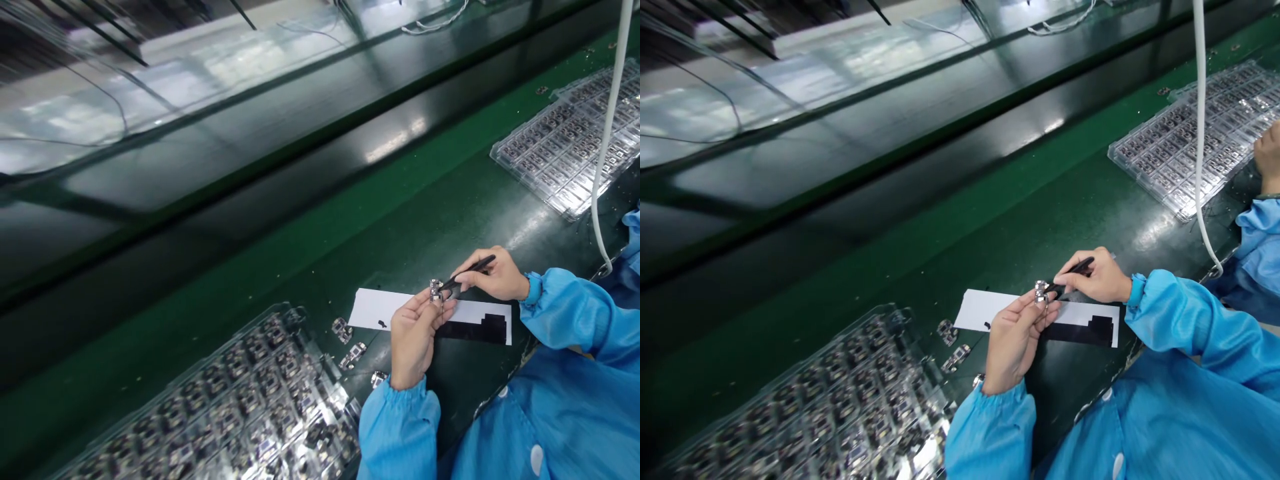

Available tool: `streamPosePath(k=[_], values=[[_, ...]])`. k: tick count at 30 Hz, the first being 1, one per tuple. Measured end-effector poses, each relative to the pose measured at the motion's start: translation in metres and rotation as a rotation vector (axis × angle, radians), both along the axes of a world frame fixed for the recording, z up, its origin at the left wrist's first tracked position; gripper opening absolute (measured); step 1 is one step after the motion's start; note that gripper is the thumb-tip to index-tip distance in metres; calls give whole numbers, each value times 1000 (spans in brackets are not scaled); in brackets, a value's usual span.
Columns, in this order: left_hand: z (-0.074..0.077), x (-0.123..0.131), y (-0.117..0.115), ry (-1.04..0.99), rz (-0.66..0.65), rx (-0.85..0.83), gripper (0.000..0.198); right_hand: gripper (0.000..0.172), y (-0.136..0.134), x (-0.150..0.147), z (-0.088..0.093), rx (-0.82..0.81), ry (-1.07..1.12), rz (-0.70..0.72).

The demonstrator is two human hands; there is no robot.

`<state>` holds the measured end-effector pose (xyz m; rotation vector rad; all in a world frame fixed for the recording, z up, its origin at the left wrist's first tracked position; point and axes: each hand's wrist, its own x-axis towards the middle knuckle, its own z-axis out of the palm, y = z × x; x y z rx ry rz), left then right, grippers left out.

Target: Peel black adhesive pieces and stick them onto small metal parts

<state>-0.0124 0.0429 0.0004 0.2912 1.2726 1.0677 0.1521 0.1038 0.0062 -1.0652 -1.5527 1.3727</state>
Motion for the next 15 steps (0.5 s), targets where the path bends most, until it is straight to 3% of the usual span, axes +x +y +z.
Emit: streamPosePath(k=[5, 8, 11, 15], values=[[7, 5, -5, 9, 30, 1, 35, 28, 15, 9, -3, -92, 68, -229], [16, -3, 6, 44, 35, 63, 32, 30, 30, 13, -12, -94, 32, -290], [28, -29, 37, 187, 67, 128, 30, 33, 40, 12, -22, -113, 61, -276], [44, -84, 102, 450, 149, 151, 20, 35, 42, 7, -30, -152, 98, -261]])
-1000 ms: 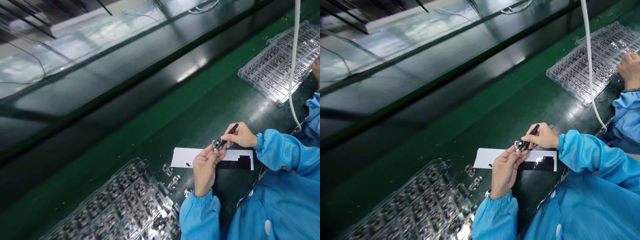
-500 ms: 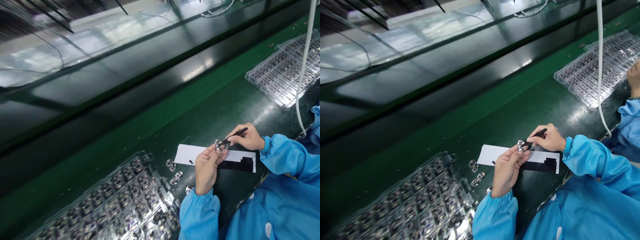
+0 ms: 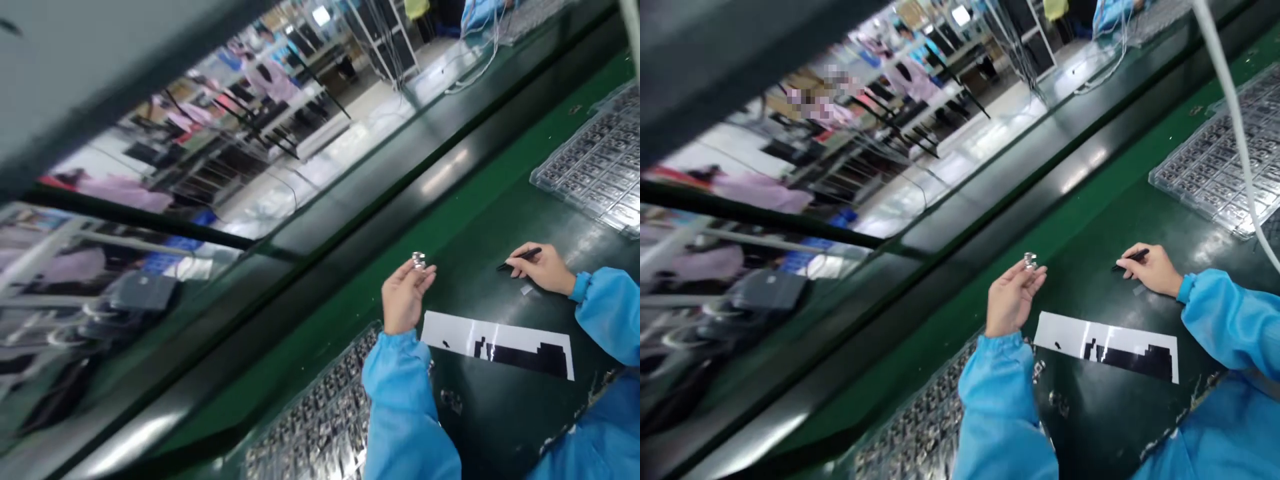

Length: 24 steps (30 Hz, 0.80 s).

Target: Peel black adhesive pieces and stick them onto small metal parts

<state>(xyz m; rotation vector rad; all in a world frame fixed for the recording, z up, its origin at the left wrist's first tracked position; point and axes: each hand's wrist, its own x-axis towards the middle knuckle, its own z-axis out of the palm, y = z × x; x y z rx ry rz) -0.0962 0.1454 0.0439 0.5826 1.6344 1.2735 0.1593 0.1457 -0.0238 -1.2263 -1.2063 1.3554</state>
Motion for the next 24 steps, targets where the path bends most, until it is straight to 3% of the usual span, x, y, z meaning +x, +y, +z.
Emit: streamPosePath(k=[4, 6, 8, 11, 14, 16, 18, 20, 24], values=[[13, -49, 49, 244, 93, -30, 21, 33, 1, -3, -3, -22, 28, 9], [20, -65, 53, 391, 148, -52, 26, 30, 1, -3, -3, -26, 36, 37], [26, -71, 42, 507, 155, -57, 30, 27, 2, -2, -4, -28, 38, 79], [34, -53, 1, 587, 19, -77, 35, 24, 3, 2, -2, -38, 33, 115], [37, -10, -56, 714, -256, -78, 36, 25, 9, 6, 1, -29, 58, 105], [35, 24, -96, 670, -375, -24, 26, 24, 14, 6, 3, -31, 104, 107], [26, 54, -132, 526, -447, 5, 21, 24, 15, 7, 5, -40, 124, 107], [9, 77, -163, 524, -562, 42, 17, 27, 10, 10, 11, -59, 142, 139], [-30, 106, -194, 1024, -852, 243, 22, 33, -22, 27, 25, -124, 154, 320]])
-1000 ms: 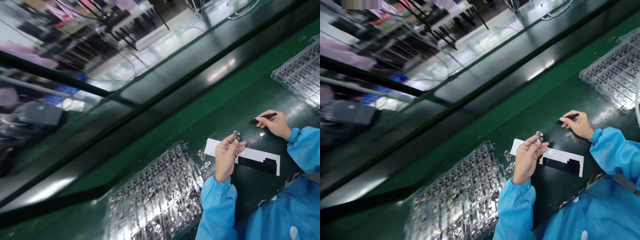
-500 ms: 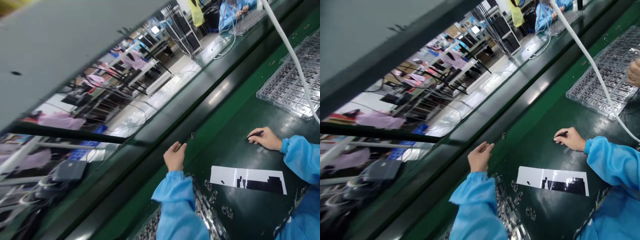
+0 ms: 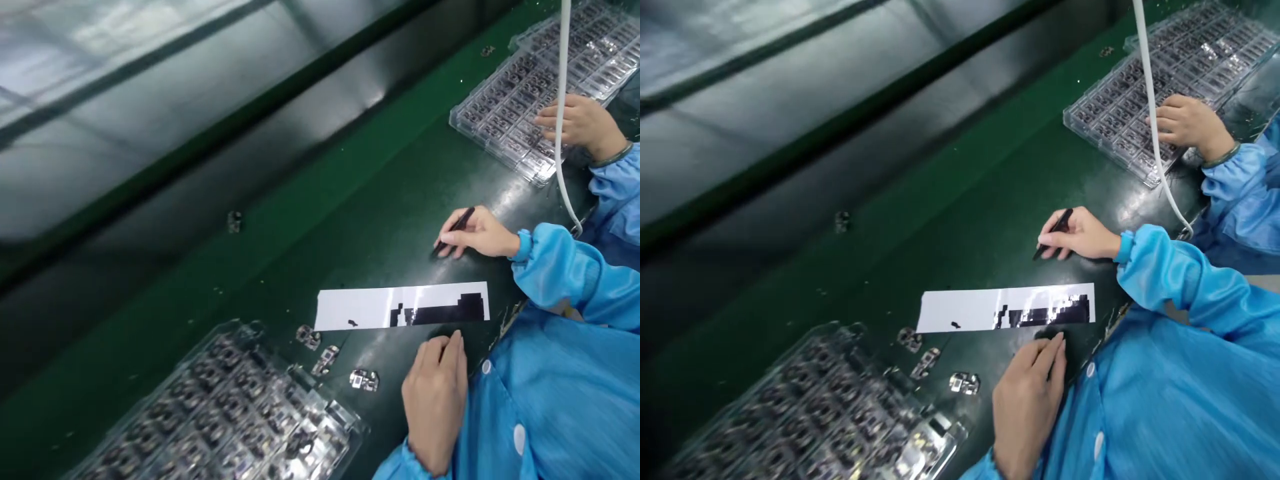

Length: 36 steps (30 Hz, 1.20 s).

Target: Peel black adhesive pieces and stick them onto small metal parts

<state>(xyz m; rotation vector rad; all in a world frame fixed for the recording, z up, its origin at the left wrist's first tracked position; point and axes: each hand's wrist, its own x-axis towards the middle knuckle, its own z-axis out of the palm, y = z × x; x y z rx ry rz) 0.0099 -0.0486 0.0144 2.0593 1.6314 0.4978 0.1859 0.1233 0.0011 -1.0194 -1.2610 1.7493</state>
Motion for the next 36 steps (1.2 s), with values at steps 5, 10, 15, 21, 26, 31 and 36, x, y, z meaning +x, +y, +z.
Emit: streamPosePath(k=[5, 10, 15, 21, 26, 31, 36], values=[[-14, 21, 4, 298, -97, 170, 30, 32, -42, 22, 6, -59, -88, 107], [-10, 28, 13, 435, -100, 75, 35, 32, -52, 26, 1, -54, -138, 77], [-10, 27, 14, 442, -114, 28, 37, 28, -52, 23, -1, -16, -171, 69], [-6, 26, 19, 434, -127, -29, 38, 26, -54, 21, 0, 1, -209, 67], [-4, 27, 21, 440, -131, -42, 39, 29, -53, 20, 1, -25, -216, 94], [-4, 27, 21, 446, -132, -49, 38, 32, -52, 21, 4, -72, -189, 84], [-4, 26, 20, 447, -131, -41, 38, 32, -52, 23, 4, -88, -176, 76]])
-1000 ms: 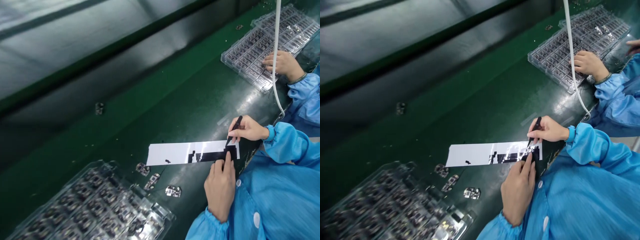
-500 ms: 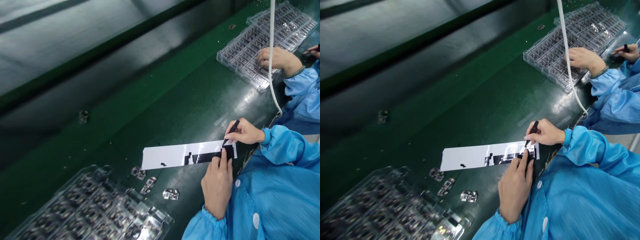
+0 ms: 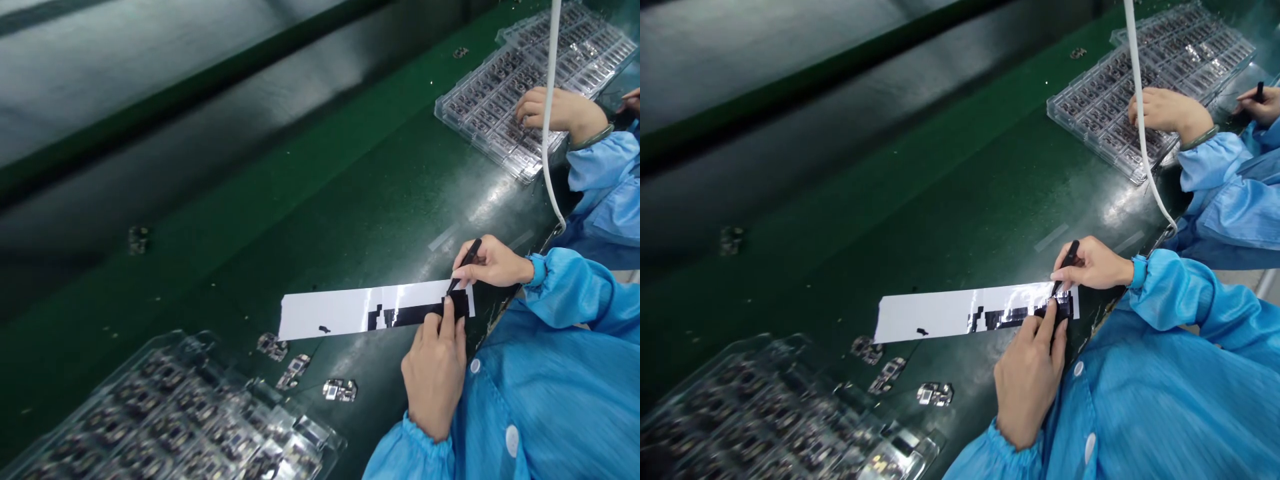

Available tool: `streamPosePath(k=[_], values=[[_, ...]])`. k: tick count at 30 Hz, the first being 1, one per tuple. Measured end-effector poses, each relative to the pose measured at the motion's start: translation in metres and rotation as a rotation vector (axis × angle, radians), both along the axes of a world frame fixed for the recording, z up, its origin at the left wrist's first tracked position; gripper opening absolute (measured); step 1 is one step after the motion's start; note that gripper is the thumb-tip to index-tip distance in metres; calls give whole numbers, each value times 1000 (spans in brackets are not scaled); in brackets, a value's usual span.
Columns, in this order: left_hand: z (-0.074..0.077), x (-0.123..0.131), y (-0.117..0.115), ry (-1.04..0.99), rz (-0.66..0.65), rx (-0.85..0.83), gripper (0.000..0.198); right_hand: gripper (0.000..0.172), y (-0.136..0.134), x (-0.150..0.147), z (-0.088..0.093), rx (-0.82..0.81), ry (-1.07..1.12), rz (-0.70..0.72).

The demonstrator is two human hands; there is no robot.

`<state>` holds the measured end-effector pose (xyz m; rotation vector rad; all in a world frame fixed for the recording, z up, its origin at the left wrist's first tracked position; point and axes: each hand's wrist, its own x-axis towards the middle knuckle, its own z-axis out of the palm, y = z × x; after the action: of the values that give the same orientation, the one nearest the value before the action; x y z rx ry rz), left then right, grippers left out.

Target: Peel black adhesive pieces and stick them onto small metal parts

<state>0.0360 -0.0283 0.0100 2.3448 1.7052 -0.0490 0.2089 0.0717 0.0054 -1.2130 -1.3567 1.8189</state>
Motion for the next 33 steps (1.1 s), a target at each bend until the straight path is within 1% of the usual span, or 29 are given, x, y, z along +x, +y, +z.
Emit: streamPosePath(k=[6, 17, 23, 25, 27, 29, 30, 31, 33], values=[[-1, 0, 0, 7, 3, 2, 38, 31, 0, 1, -2, 14, 15, 5], [3, 0, 1, -15, -3, 6, 39, 31, 0, 0, 0, 49, -1, 15], [-2, 2, 1, -43, 7, -8, 38, 33, -1, -1, 1, 16, 4, -69], [1, 4, -1, -52, 29, -8, 38, 34, 0, -2, 3, 6, 25, -99], [6, 3, -5, -103, 36, -21, 38, 33, 1, -3, 8, 13, 39, -112], [11, -6, -10, -198, 45, -32, 36, 29, 4, -5, 14, 46, 41, -119], [14, -15, -12, -241, 72, -27, 34, 27, 6, -7, 15, 71, 42, -125], [16, -28, -14, -268, 123, -12, 31, 24, 9, -9, 16, 93, 49, -127], [22, -60, -18, -261, 268, 22, 25, 20, 14, -13, 17, 119, 75, -120]])
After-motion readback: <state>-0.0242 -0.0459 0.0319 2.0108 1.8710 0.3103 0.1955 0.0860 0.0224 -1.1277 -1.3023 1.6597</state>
